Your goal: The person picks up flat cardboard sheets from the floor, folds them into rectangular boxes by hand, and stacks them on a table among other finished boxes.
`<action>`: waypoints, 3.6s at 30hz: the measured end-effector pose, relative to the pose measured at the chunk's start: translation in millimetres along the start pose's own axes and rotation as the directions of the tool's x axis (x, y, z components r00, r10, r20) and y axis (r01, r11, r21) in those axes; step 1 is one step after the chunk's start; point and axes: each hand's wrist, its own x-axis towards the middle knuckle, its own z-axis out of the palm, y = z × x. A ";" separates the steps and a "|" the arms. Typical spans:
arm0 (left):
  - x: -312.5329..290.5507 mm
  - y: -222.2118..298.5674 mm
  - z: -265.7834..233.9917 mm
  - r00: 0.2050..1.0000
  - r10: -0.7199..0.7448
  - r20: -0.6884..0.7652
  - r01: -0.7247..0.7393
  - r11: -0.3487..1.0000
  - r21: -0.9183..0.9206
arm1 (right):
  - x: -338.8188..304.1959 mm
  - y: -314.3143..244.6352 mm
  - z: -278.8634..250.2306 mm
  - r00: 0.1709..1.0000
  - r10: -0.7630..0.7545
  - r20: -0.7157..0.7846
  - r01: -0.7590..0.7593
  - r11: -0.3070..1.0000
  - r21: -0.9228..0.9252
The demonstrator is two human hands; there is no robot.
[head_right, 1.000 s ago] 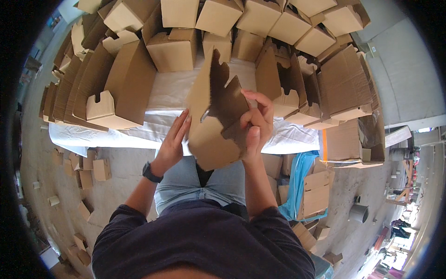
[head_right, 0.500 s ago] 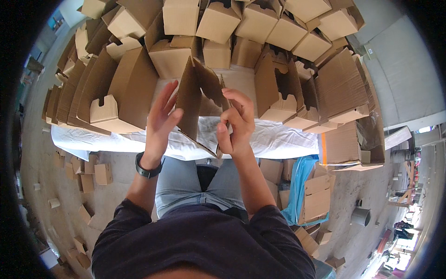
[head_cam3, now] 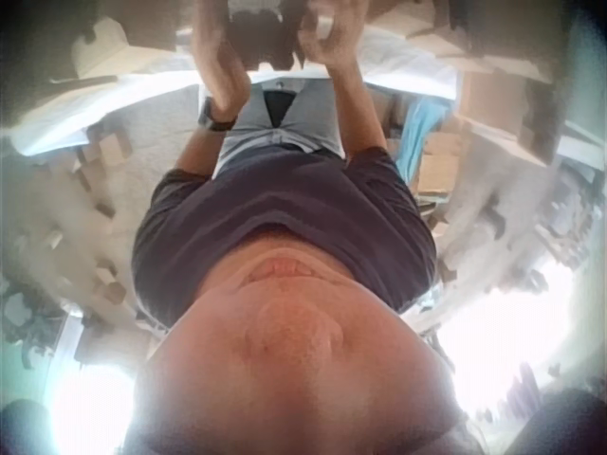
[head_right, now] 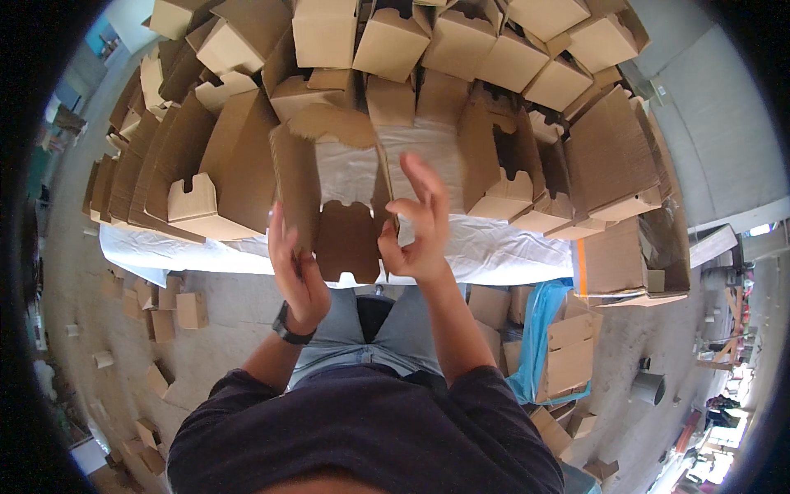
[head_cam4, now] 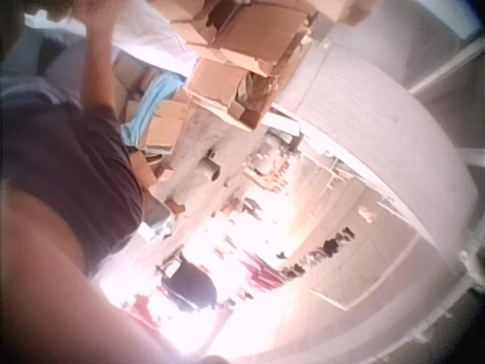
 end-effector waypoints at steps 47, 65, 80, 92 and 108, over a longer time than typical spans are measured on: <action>77.1 15.8 -37.1 0.860 -0.241 0.449 0.118 0.951 0.286 | 67.3 17.3 -23.4 0.830 0.544 0.119 -0.488 0.814 -0.316; 67.4 1.1 -29.3 0.818 -0.039 0.574 0.072 0.997 -0.036 | 88.6 2.2 -3.8 0.760 0.286 0.584 0.276 0.670 -0.689; 72.2 -1.8 -33.0 0.818 -0.044 0.573 0.082 0.996 -0.042 | 91.4 12.8 -7.1 0.622 0.359 0.696 0.338 0.679 -0.652; 71.2 13.2 -28.2 0.780 0.031 0.625 0.041 0.994 -0.101 | 105.8 16.7 -13.3 0.554 0.425 0.716 -0.194 0.902 -0.385; 67.8 11.8 -28.4 0.775 0.049 0.630 0.042 0.991 -0.128 | 1.7 -10.4 -40.6 0.762 0.617 0.197 -0.634 0.652 0.415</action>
